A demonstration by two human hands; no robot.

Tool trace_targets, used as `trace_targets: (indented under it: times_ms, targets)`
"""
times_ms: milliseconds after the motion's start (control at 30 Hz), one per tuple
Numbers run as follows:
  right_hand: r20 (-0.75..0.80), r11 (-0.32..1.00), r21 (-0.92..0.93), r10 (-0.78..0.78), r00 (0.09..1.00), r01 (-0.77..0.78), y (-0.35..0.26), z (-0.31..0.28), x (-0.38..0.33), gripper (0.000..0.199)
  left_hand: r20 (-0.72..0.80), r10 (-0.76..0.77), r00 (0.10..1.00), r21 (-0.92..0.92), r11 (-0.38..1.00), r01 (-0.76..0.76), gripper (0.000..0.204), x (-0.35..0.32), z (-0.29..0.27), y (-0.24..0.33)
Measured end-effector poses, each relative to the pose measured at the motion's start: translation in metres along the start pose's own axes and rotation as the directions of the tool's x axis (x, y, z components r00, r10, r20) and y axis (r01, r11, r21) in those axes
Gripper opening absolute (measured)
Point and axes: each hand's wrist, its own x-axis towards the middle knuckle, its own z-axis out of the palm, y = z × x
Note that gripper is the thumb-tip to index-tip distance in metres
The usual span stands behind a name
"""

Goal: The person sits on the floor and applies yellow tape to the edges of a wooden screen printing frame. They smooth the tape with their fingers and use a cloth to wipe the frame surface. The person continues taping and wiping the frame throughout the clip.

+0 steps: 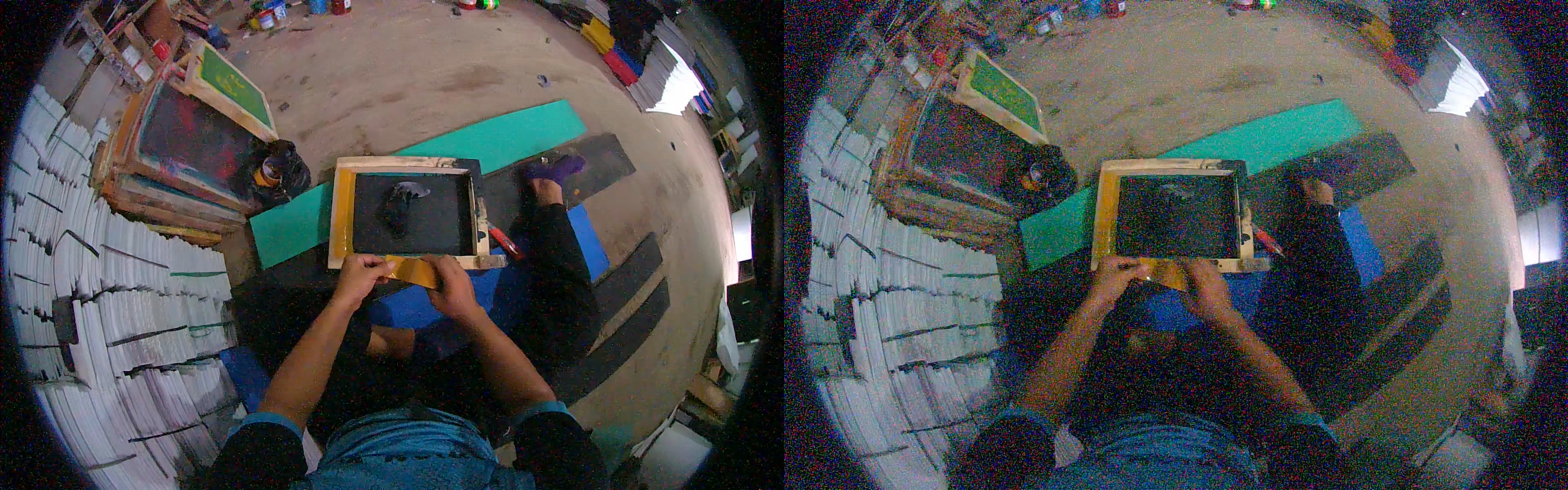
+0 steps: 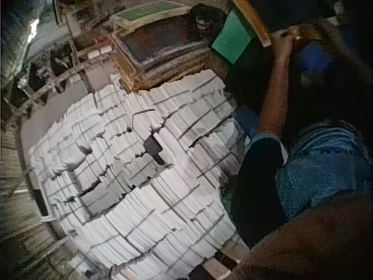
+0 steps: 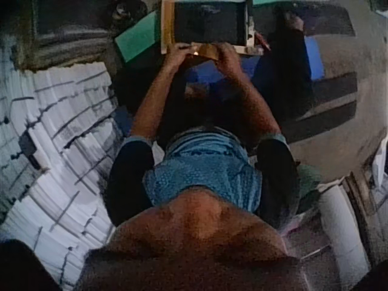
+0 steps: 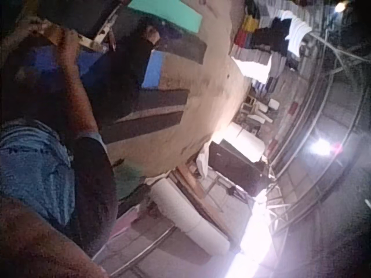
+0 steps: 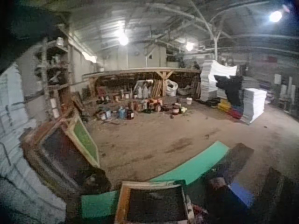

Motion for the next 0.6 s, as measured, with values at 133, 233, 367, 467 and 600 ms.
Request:
trace_targets:
  times_ms: [133,233,367,467,600]
  targets:
    - [0.180,0.986,-0.159,0.087,0.980,-0.058,-0.002,-0.007,-0.001,0.057,-0.069,0.017,0.997,-0.001,1.000,-0.017,0.021,-0.002,-0.013,-0.025]
    - [0.266,0.949,-0.113,0.315,0.911,-0.295,0.019,-0.005,-0.014,0.053,-0.142,0.066,0.988,0.061,0.996,-0.058,0.022,-0.005,-0.027,-0.039]
    - [0.384,0.921,-0.157,0.390,0.837,-0.356,0.043,0.020,-0.017,0.047,-0.237,0.144,0.961,0.316,0.947,-0.064,0.021,-0.009,-0.033,-0.047]
    - [0.433,0.898,-0.073,0.421,0.797,-0.434,0.060,0.040,-0.020,0.043,-0.255,0.033,0.966,0.296,0.954,0.045,0.021,-0.002,-0.036,-0.039]
    - [0.423,0.870,-0.036,0.459,0.781,-0.492,0.062,0.051,-0.007,0.040,-0.270,-0.011,0.963,0.178,0.982,0.061,0.022,0.015,-0.045,-0.052]
